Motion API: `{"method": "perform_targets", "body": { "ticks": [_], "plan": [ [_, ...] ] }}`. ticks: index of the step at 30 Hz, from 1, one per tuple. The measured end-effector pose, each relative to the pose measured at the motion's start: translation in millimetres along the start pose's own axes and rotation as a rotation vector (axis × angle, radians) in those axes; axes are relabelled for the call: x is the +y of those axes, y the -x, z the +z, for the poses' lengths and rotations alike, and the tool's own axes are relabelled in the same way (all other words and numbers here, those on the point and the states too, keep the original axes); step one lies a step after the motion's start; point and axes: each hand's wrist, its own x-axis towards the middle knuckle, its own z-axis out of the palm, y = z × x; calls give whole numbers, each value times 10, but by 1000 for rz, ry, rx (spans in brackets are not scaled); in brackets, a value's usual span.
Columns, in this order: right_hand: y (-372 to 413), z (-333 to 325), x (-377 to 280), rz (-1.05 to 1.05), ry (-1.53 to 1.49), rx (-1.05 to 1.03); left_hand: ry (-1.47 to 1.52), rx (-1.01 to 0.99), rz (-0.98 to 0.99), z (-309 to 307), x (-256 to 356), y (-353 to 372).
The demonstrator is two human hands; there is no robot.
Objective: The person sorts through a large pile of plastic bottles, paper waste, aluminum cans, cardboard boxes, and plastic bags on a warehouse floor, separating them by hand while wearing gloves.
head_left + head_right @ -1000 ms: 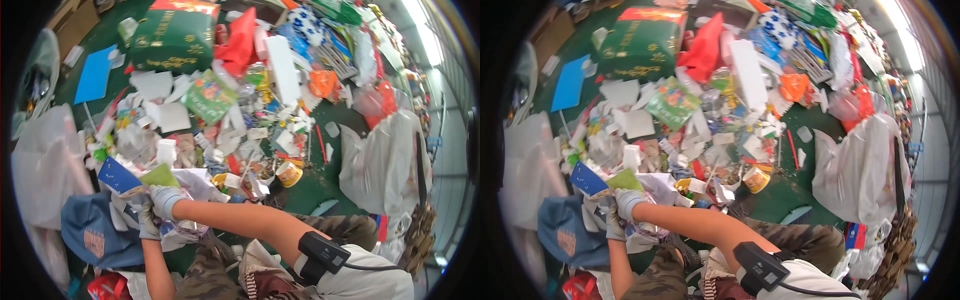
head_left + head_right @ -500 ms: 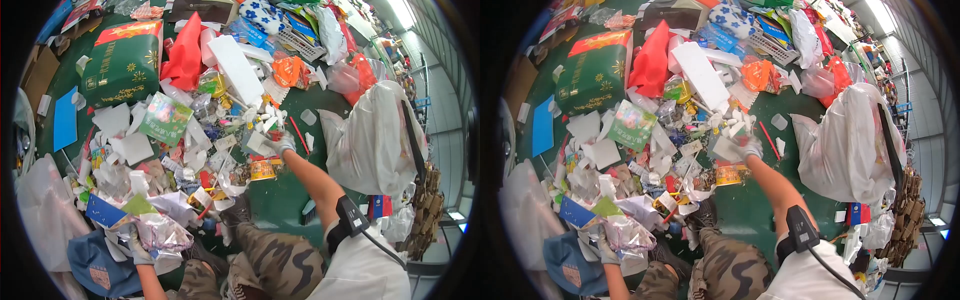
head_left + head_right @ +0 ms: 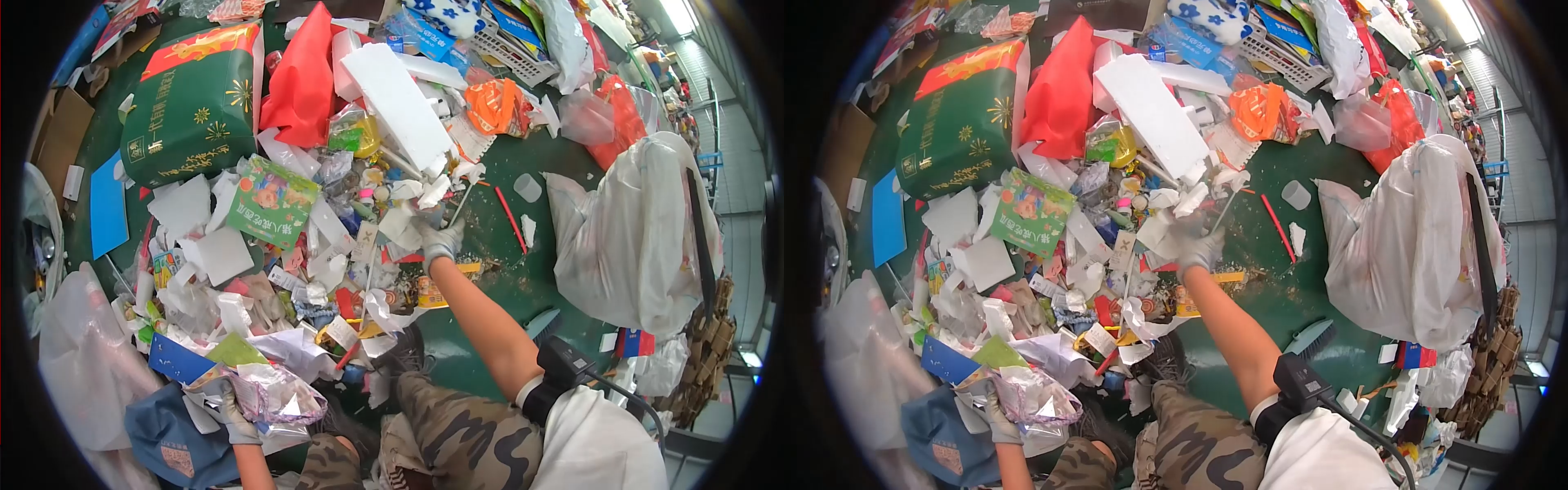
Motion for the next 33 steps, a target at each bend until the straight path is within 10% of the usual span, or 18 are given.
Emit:
{"method": "perform_targets", "body": {
  "ticks": [6, 10, 14, 24, 30, 33],
  "plan": [
    [-99, 701, 174, 176, -260, -35, 120, 24, 24, 82, -32, 45],
    [-138, 626, 98, 474, -631, -779, 79, 58, 56, 408, 85, 270],
    [521, -53, -548, -37, -607, -750, 90, 94, 73, 369, 55, 223],
    [1420, -146, -698, -39, -249, -1332, 127, 100, 85, 531, 102, 281],
    [1845, -12, -651, 299, -298, -1947, 112, 196, 189, 532, 42, 186],
    [2358, 68, -790, -104, 72, -1897, 129, 191, 96, 240, -179, -13]
  ]
}}
